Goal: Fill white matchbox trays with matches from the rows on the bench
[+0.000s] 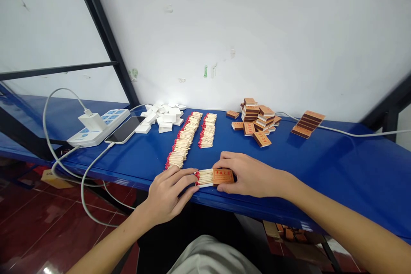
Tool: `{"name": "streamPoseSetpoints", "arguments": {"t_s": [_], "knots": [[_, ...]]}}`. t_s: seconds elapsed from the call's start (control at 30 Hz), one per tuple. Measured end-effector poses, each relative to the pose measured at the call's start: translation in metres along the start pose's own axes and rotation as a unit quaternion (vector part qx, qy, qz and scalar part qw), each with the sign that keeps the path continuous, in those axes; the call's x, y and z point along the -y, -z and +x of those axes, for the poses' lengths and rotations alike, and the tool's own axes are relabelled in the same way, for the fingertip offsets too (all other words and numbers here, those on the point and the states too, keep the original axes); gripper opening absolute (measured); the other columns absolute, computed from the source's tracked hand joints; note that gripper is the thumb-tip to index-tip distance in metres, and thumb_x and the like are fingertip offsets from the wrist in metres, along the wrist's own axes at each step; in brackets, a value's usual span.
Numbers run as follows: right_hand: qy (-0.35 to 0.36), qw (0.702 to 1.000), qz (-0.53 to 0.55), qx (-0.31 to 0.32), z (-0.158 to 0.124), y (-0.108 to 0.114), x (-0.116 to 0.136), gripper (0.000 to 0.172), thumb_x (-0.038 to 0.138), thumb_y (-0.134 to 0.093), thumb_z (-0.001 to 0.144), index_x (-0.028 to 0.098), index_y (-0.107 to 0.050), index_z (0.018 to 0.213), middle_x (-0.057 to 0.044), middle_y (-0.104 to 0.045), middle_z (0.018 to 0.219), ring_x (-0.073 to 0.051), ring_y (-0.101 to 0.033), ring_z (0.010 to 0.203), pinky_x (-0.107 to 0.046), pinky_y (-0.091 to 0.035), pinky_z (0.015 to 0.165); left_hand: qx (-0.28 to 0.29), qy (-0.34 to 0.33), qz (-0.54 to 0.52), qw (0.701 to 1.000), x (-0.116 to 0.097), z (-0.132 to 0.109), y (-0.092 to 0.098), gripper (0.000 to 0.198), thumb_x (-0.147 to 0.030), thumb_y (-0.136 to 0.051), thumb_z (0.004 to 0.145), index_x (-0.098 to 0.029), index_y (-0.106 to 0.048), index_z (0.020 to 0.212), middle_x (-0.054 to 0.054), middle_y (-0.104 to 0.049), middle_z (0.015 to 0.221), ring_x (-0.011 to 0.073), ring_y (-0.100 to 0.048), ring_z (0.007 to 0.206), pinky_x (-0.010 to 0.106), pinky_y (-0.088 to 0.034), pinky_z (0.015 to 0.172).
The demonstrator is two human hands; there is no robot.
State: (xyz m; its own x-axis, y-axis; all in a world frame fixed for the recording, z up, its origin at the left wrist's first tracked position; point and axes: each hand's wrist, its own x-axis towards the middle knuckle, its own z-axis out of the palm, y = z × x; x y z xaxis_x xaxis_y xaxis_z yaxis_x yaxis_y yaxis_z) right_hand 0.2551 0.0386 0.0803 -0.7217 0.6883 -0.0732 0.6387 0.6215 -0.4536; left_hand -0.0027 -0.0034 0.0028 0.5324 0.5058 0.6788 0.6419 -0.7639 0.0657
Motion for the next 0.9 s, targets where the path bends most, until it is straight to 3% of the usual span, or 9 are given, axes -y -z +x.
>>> {"name": "streamPoseSetpoints", "arguments": {"t_s": [0.23, 0.7, 0.9], "knots": [[0.010, 1.000, 0.004, 0.013, 0.006, 0.004, -0.005, 0.042, 0.052, -0.066, 0.086, 0.022, -0.067, 0.115, -0.004, -0.060, 0.101, -0.021, -0.058, 0.089, -0.034, -0.044, 0.081, 0.026, 0.021, -0.021, 0.999, 0.001, 0.000, 0.001, 0.024, -0.028, -0.055, 0.098, -0.023, -0.059, 0.120, 0.002, -0.069, 0.119, 0.0197, -0.061, 0.088, 0.034, -0.049, 0.078], [0.026, 0.998, -0.007, 0.049, 0.007, 0.013, 0.001, 0.038, 0.048, -0.065, 0.087, 0.025, -0.067, 0.117, -0.005, -0.060, 0.108, -0.023, -0.060, 0.093, -0.036, -0.044, 0.084, 0.048, 0.051, -0.044, 0.997, -0.001, 0.001, 0.006, 0.026, -0.031, -0.052, 0.099, -0.023, -0.056, 0.123, 0.002, -0.071, 0.117, 0.0194, -0.065, 0.095, 0.034, -0.050, 0.083], [0.055, 0.997, 0.019, 0.041, 0.010, 0.004, 0.006, 0.040, 0.049, -0.064, 0.088, 0.023, -0.066, 0.118, -0.006, -0.060, 0.106, -0.022, -0.059, 0.092, -0.036, -0.045, 0.082, 0.035, 0.050, -0.042, 0.997, -0.002, 0.003, 0.006, 0.027, -0.039, -0.053, 0.099, -0.022, -0.057, 0.120, 0.003, -0.074, 0.108, 0.0195, -0.064, 0.083, 0.034, -0.051, 0.078]]}}
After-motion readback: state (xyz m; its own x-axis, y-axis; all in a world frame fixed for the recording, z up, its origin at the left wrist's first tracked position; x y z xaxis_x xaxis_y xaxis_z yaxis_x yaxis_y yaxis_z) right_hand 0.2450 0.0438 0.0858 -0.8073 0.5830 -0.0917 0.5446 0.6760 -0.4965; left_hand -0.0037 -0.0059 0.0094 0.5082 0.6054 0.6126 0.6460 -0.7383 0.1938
